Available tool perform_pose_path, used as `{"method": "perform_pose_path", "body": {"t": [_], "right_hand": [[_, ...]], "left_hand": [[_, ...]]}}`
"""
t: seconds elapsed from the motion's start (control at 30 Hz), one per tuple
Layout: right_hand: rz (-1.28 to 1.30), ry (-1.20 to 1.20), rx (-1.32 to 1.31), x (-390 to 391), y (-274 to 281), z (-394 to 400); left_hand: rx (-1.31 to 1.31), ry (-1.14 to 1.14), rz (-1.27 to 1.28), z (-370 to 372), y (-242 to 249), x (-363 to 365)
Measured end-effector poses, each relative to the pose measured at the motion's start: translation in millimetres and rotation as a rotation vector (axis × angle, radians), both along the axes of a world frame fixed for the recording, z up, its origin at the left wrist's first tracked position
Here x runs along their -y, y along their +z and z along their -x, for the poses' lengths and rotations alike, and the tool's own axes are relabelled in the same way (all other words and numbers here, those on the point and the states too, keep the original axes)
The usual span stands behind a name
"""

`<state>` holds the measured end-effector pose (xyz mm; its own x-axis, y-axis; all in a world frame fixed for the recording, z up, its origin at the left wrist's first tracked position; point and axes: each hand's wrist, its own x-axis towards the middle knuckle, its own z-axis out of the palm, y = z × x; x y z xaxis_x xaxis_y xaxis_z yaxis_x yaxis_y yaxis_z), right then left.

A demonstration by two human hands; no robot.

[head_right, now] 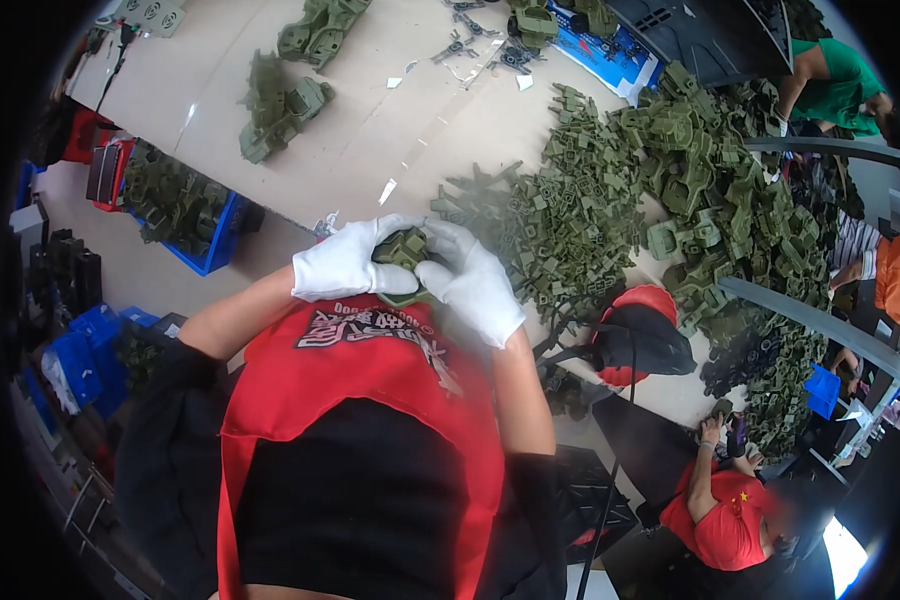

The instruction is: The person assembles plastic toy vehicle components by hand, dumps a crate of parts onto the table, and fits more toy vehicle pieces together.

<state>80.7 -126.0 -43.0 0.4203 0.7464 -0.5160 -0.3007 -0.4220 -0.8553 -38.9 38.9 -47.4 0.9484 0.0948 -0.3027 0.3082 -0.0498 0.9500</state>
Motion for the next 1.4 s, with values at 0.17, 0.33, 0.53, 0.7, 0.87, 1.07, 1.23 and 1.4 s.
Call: {"method": "perform_pose_path", "body": {"t": [0.17,0.33,0.53,0.7,0.87,1.07,1.23,1.4], "right_hand": [[0.084,-0.061,0.005,-2.2,-2.6,10.1],[0.080,-0.118,-0.009,1.6,-15.6,10.7],[0.239,0.560,0.588,5.9,43.7,-17.1],[0.116,0.333,0.798,12.0,-5.2,1.3],[0.062,0.203,0.754,24.5,-5.6,6.2],[-0.237,-0.541,-0.014,23.9,-6.6,-24.4],[-0.269,-0.622,-0.009,37.5,10.4,-41.8],[-0.599,-0.560,-0.041,58.1,10.7,-68.3]], "left_hand": [[-0.119,-0.040,-0.128,0.4,10.0,-1.5],[-0.205,-0.083,-0.054,-5.9,5.6,-4.7],[0.084,-0.030,-0.042,-6.5,23.7,-1.9],[0.108,-0.153,-0.434,-16.8,30.2,4.0],[0.081,-0.276,-0.565,-34.7,40.4,6.4],[0.321,0.320,-0.380,-80.3,16.4,18.5],[0.086,-0.077,-0.002,-81.7,32.1,68.1],[-0.079,-0.187,-0.428,-83.4,33.1,59.3]]}}
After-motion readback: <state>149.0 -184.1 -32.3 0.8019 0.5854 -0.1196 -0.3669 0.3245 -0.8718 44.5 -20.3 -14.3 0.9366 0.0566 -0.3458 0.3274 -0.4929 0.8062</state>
